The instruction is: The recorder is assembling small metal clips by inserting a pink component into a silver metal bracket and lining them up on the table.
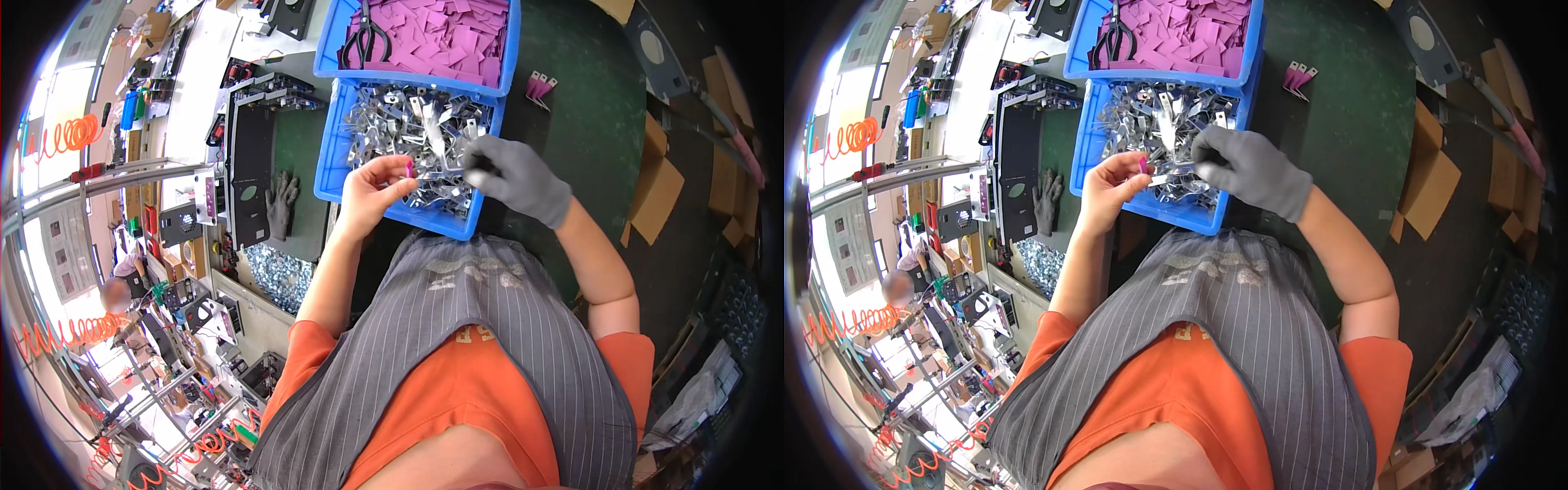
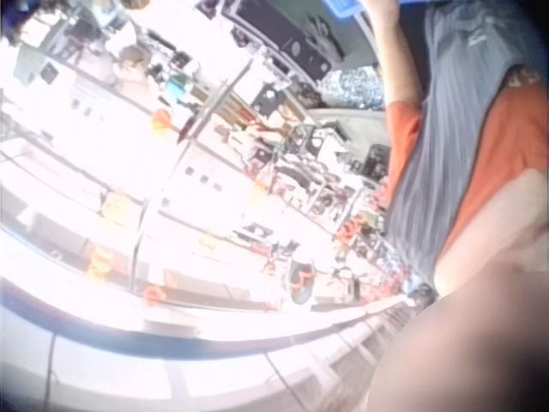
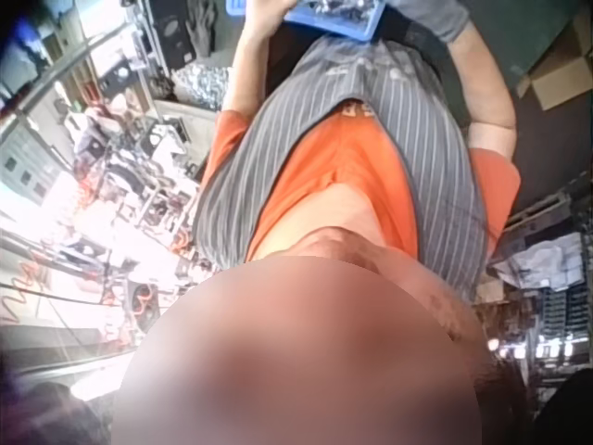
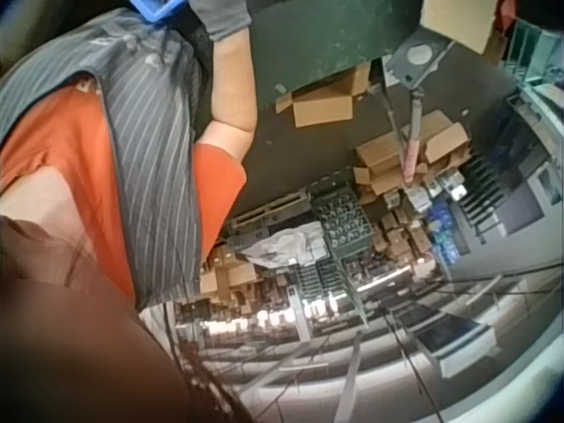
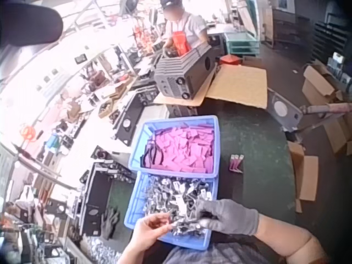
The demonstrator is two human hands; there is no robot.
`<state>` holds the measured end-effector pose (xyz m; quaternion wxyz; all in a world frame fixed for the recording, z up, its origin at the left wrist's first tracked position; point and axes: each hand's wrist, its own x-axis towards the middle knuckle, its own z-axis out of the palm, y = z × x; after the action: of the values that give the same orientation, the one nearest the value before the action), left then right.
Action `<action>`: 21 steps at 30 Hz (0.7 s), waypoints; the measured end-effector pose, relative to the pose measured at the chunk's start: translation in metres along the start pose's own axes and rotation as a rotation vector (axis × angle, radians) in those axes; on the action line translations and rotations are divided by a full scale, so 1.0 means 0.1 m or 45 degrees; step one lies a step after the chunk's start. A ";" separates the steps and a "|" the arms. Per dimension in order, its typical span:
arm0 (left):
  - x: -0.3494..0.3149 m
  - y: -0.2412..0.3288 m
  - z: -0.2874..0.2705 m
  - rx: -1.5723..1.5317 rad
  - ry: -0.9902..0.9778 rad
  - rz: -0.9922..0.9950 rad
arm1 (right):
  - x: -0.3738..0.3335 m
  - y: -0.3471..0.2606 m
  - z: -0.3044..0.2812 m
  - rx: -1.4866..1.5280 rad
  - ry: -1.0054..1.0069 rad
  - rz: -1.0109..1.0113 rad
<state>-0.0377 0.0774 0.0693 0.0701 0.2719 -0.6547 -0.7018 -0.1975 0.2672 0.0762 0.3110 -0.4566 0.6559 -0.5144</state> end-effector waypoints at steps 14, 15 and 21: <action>0.04 0.33 0.19 0.912 -0.485 0.357 | -0.34 -0.24 -0.45 0.045 -0.260 -0.419; 0.04 0.35 0.20 0.918 -0.542 0.395 | -0.34 -0.23 -0.46 0.083 -0.284 -0.431; 0.11 0.38 0.28 0.841 -0.772 0.604 | -0.24 -0.12 -0.52 0.317 -0.444 -0.282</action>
<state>-0.0706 0.0921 0.1025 -0.0555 -0.0926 -0.8764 -0.4694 -0.2308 0.3090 0.1010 0.4151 -0.5660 0.4696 -0.5356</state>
